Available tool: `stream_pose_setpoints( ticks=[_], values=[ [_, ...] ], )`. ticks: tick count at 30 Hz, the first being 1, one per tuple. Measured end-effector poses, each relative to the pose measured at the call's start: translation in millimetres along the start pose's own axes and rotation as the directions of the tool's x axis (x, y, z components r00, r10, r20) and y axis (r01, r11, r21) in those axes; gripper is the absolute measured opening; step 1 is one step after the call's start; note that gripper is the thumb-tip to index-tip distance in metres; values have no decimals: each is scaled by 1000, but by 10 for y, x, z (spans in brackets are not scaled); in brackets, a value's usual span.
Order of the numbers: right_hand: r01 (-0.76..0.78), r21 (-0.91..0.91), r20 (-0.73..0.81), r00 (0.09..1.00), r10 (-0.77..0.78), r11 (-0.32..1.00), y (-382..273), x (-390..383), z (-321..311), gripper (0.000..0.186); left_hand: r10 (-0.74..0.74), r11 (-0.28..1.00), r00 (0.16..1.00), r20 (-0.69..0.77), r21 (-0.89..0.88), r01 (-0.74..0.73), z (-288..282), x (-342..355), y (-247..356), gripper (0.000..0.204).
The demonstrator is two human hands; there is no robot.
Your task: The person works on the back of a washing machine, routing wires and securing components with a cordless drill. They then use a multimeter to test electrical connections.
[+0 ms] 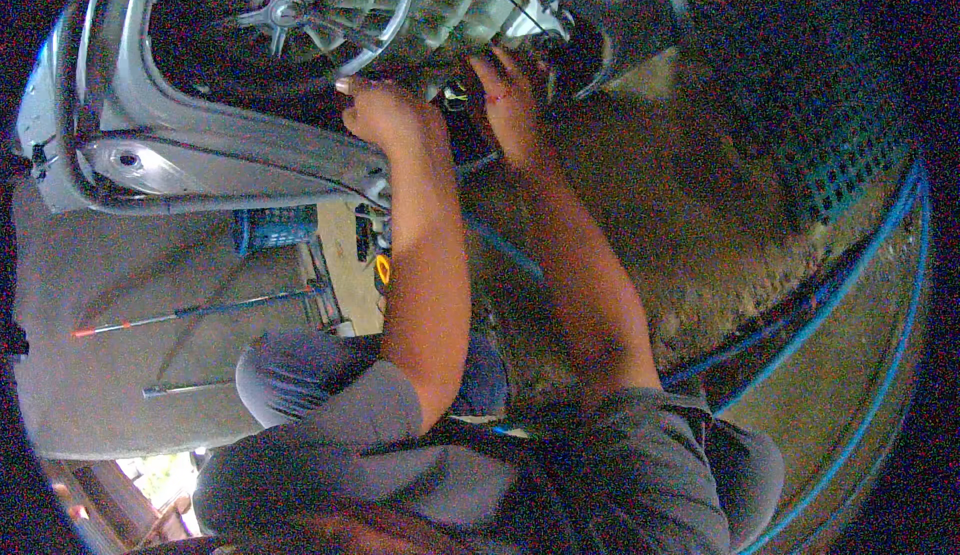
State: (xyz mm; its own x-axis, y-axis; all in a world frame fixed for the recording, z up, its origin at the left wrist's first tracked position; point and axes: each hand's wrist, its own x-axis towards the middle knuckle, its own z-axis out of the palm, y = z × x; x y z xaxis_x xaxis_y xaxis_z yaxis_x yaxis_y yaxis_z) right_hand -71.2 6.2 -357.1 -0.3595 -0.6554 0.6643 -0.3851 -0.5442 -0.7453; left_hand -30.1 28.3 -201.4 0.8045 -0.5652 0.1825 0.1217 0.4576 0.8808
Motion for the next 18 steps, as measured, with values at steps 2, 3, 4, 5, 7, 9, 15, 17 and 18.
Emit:
stream_pose_setpoints(
  ticks=[2, 3, 4, 5, 7, 9, 15, 17, 18],
  values=[
    [23, 10, -73, 997, -22, 1000, 1, -1, 15, 31, -5, 999, 999, -42, 51, 7, 9, -32, 18, 44],
    [-19, 22, -36, 999, 20, 1000, 1, 5, 20, 31, 1, 997, 999, -50, 77, 3, 15, -37, 29, 43],
    [-23, 26, -18, 1000, 24, 999, 0, 12, 18, 31, -10, 997, 998, -60, 70, 15, 22, -42, 36, 43],
    [-27, 29, -1, 1000, 27, 999, 1, 23, 15, 30, -11, 998, 998, -58, 60, 15, 27, -42, 42, 44],
    [-17, 33, 14, 1000, 17, 999, -4, 34, 0, 31, 27, 996, 999, -38, 81, -24, 38, -28, 50, 46],
    [-27, 15, 38, 999, 27, 1000, -11, 25, -15, 31, 17, 998, 999, -50, 55, -14, 38, -28, 43, 47],
    [13, -29, 11, 1000, -13, 999, 60, -21, -7, 31, 19, 993, 993, -115, 117, -6, 60, -37, 14, 49],
    [54, -79, 23, 998, -52, 995, 110, -9, 10, 33, 10, 995, 993, -117, 103, 2, 71, -32, 13, 49],
    [48, -65, 9, 999, -48, 997, 116, -15, 20, 33, 0, 995, 993, -117, 99, 12, 69, -30, 13, 49]
  ],
)
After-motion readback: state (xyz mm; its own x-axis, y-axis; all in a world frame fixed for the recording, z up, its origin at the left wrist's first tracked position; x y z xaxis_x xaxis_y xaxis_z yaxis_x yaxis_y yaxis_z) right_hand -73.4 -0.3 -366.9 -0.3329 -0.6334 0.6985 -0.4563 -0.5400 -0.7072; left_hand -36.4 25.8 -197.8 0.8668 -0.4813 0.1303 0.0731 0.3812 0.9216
